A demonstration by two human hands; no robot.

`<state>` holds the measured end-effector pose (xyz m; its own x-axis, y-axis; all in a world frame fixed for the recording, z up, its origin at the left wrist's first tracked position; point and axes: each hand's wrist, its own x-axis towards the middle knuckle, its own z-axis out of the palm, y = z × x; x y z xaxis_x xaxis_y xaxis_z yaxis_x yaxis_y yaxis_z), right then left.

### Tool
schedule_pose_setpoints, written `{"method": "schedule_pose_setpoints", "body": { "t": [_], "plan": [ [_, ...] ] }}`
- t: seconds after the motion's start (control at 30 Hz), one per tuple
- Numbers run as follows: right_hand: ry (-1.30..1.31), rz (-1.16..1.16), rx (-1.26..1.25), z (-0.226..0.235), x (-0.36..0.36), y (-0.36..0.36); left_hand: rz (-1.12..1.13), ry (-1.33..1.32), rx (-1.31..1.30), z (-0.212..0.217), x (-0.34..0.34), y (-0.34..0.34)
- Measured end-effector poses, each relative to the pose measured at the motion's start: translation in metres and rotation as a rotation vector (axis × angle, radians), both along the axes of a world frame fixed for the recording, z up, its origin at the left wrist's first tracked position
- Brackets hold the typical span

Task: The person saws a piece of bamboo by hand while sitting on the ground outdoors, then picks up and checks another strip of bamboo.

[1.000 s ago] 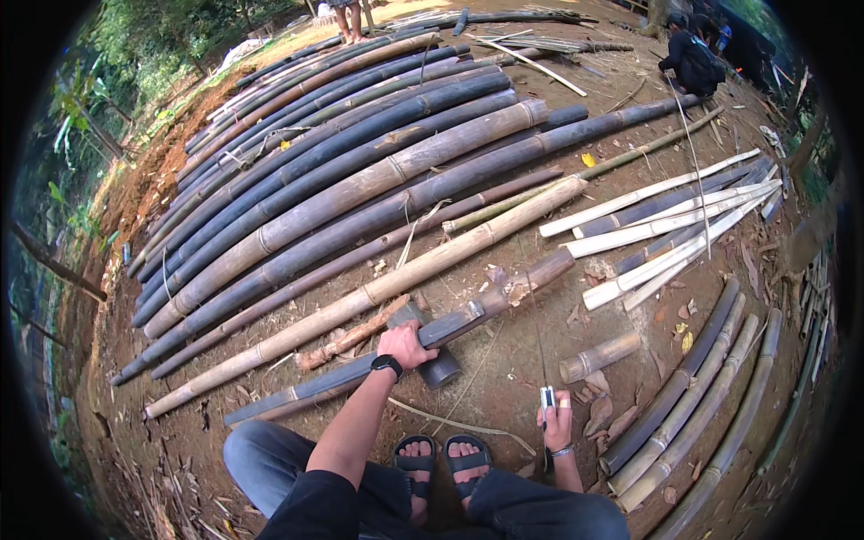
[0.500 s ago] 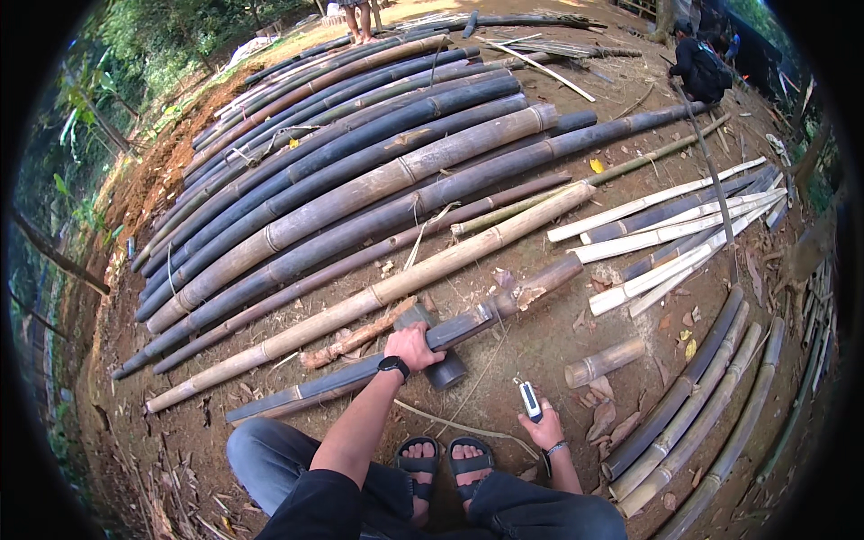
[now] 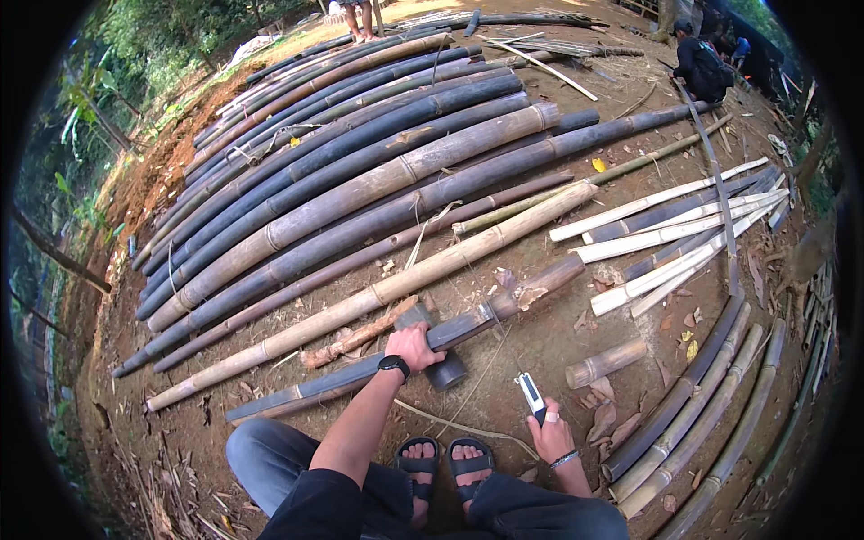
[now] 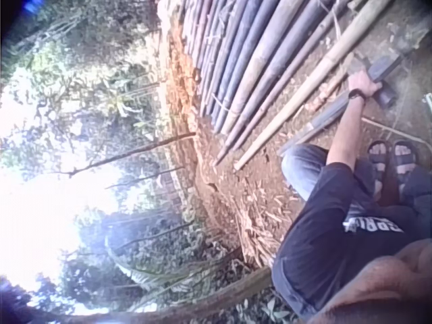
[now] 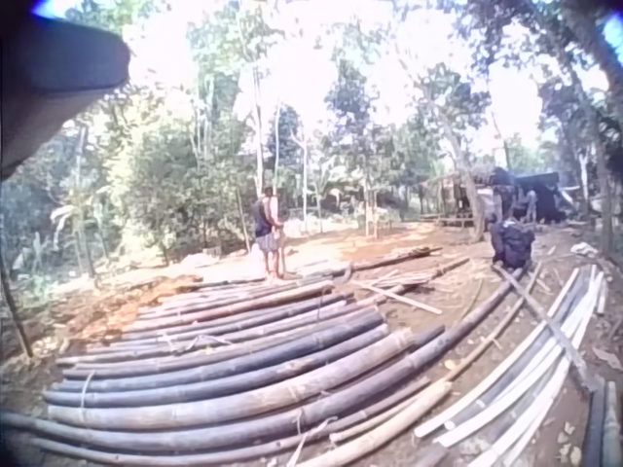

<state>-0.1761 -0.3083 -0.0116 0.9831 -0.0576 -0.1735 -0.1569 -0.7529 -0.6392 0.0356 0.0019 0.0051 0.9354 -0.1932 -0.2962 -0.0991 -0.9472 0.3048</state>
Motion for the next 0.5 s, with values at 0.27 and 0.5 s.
{"method": "schedule_pose_setpoints", "body": {
  "t": [0.27,0.5],
  "plan": [
    [0.073,0.136,-0.084,0.028,0.016,0.002,-0.032,-0.027,0.013,-0.007,0.001,0.003],
    [0.104,0.167,-0.203,0.056,0.034,-0.001,-0.043,0.010,0.040,0.006,0.002,-0.005]
  ]
}}
